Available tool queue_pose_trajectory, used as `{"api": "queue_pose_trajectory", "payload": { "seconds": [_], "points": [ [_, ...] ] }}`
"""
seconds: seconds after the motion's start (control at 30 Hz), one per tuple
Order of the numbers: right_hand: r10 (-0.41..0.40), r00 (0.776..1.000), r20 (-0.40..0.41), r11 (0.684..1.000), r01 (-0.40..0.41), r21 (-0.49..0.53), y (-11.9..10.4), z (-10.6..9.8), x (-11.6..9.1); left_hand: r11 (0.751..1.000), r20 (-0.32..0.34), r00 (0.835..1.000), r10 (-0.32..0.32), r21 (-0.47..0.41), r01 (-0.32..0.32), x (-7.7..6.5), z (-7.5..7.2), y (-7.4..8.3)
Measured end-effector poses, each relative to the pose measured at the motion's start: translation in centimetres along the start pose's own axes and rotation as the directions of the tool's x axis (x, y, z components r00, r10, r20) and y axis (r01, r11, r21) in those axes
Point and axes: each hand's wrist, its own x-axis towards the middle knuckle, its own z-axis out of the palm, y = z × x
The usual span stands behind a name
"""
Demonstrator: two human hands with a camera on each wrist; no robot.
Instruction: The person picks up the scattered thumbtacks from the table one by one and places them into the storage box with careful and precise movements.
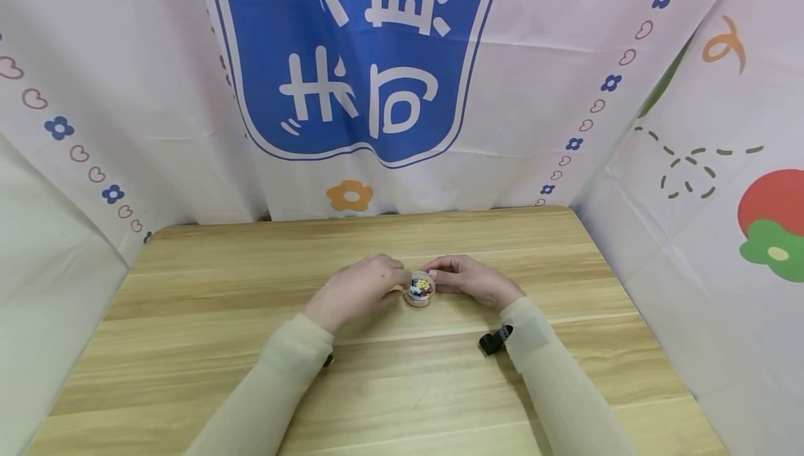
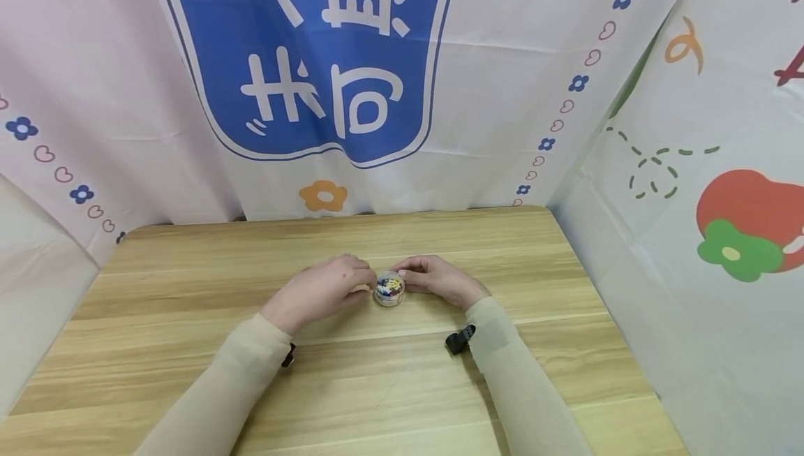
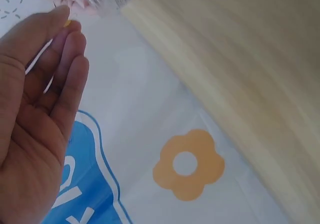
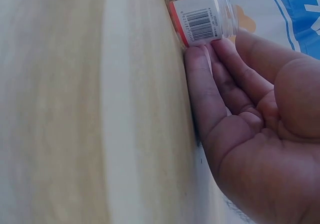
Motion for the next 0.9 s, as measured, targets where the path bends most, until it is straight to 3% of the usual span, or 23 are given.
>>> {"api": "queue_pose_trajectory", "payload": {
  "seconds": [0.23,0.43,0.63,0.9],
  "points": [
    [-0.007,1.0,0.009,1.0,0.007,-0.004,0.0,0.0,0.0,0.997,-0.044,0.996,-0.08,0.019,0.081,1.4,1.1,0.4],
    [-0.002,1.0,0.005,1.0,0.002,-0.012,0.0,-0.1,0.0,0.995,-0.061,0.993,-0.104,-0.004,0.104,1.8,1.6,0.4],
    [-0.002,1.0,0.0,1.0,0.002,-0.017,-0.1,0.0,-0.1,0.992,-0.049,0.991,-0.123,-0.025,0.122,1.2,1.2,0.1],
    [-0.002,1.0,-0.001,1.0,0.002,-0.018,0.0,-0.1,-0.1,0.997,-0.017,0.997,-0.078,0.014,0.078,-0.7,0.0,-0.7]
  ]
}}
